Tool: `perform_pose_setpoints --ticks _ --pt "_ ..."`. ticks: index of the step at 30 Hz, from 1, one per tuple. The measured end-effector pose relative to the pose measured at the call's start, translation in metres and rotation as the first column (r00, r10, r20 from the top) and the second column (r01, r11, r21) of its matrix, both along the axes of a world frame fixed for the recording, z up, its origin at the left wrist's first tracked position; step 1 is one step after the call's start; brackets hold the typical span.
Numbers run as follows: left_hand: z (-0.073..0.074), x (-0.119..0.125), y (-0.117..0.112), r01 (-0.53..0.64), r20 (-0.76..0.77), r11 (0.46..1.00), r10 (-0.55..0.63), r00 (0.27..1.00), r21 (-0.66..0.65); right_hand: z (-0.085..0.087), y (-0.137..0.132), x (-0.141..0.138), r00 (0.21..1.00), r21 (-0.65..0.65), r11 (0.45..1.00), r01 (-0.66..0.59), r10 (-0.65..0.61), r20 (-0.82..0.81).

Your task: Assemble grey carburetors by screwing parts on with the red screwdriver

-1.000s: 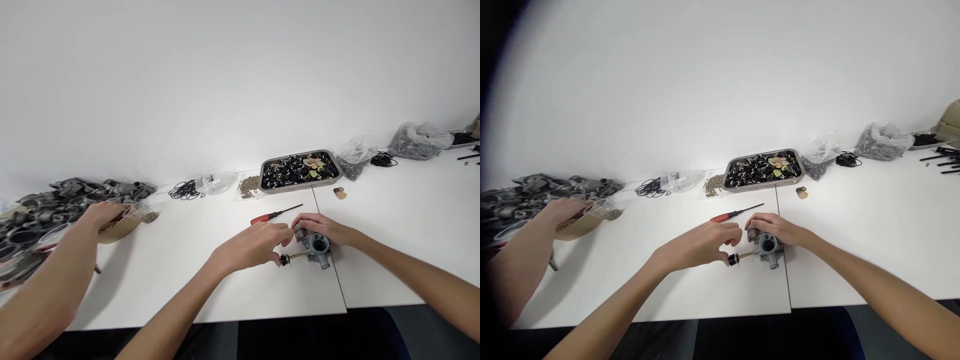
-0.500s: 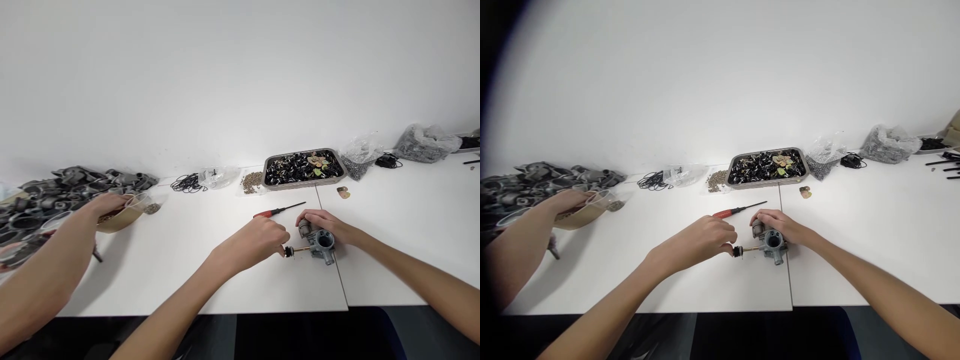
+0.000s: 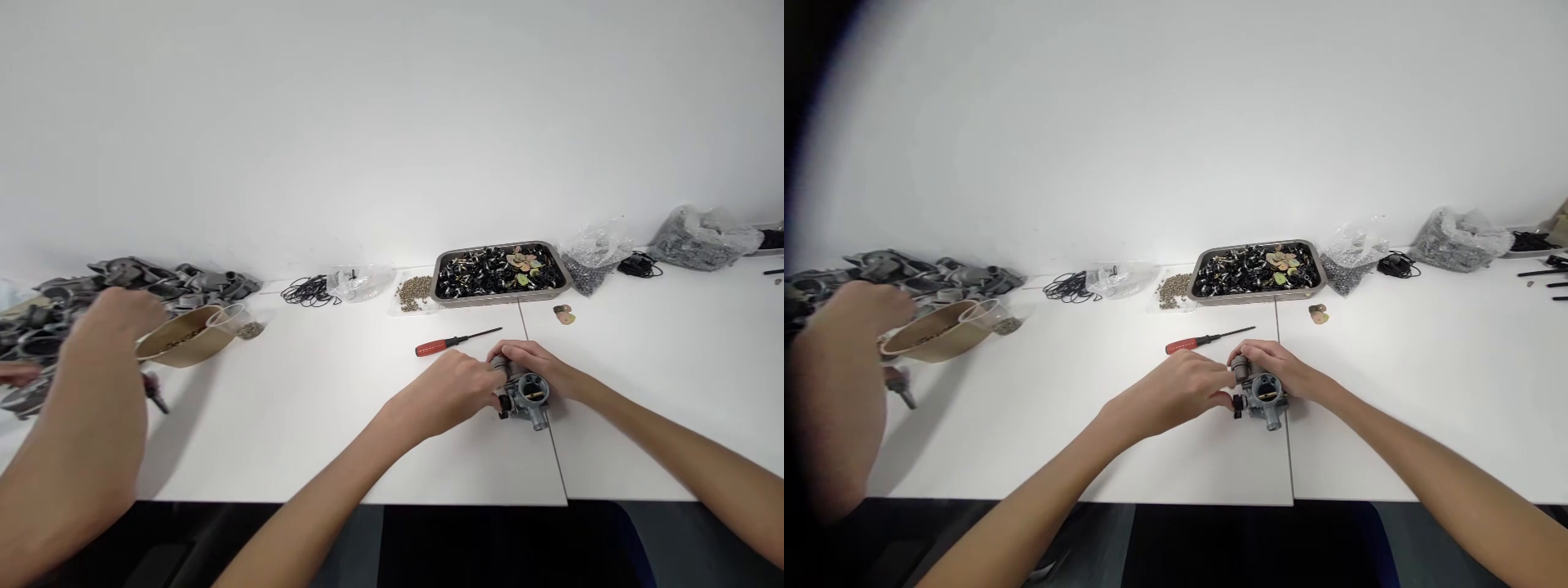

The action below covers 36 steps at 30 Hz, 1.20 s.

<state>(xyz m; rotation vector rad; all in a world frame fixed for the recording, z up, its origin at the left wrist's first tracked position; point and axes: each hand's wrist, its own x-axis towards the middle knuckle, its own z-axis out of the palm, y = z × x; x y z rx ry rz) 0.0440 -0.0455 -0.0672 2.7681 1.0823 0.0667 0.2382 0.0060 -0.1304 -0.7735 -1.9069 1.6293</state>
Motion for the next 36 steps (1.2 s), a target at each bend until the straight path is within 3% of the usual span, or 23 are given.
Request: perform_pose_setpoints --ticks 2,4,6,8,10,12,16,22,26,28,31,36 --pt "-0.007 -0.001 -0.006 -0.124 0.155 0.985 0.142 0.978 -0.117 0.001 -0.001 0.000 1.000 -0.013 1.000 -0.005 0.005 -0.016" --pt "-0.018 -0.004 -0.020 -0.234 0.336 0.909 0.353 0.873 -0.346 0.002 -0.002 0.000 0.999 -0.017 1.000 -0.020 0.019 -0.025" --pt "-0.030 -0.003 -0.036 -0.256 0.468 0.765 0.584 0.663 -0.592 0.004 -0.003 0.000 0.999 -0.007 0.999 -0.032 0.031 -0.015" --pt "-0.040 0.002 -0.050 -0.185 0.499 0.620 0.746 0.441 -0.763 0.006 -0.004 0.000 0.999 0.007 0.999 -0.035 0.035 0.001" --pt "-0.046 0.011 -0.058 -0.128 0.497 0.548 0.818 0.289 -0.827 0.006 -0.004 0.000 0.999 0.016 0.999 -0.039 0.039 -0.002" --pt "-0.049 0.021 -0.059 -0.120 0.499 0.528 0.841 0.208 -0.841 0.005 -0.003 0.000 0.999 0.021 0.999 -0.040 0.040 -0.013" --pt "-0.048 0.029 -0.057 -0.161 0.510 0.527 0.849 0.136 -0.834 0.005 -0.003 0.000 0.999 0.016 0.999 -0.046 0.046 -0.002" --pt "-0.053 0.030 -0.060 -0.230 0.595 0.607 0.794 0.125 -0.761 0.009 -0.004 0.001 0.999 0.026 0.999 -0.033 0.033 0.023" --pt "-0.059 0.034 -0.059 -0.161 0.667 0.662 0.745 0.029 -0.732 0.006 -0.003 0.001 0.999 0.020 0.999 -0.040 0.040 0.010" --pt "-0.061 0.036 -0.059 -0.118 0.642 0.635 0.765 -0.040 -0.764 0.003 -0.003 0.000 0.999 0.016 0.999 -0.042 0.042 -0.011" --pt "-0.064 0.036 -0.059 -0.105 0.551 0.541 0.823 -0.137 -0.834 0.000 -0.004 -0.001 0.999 0.011 1.000 -0.005 0.005 -0.038" --pt "-0.068 0.036 -0.056 0.022 0.462 0.477 0.862 -0.208 -0.879 -0.001 -0.005 -0.002 0.999 0.025 0.999 0.023 -0.022 -0.036"
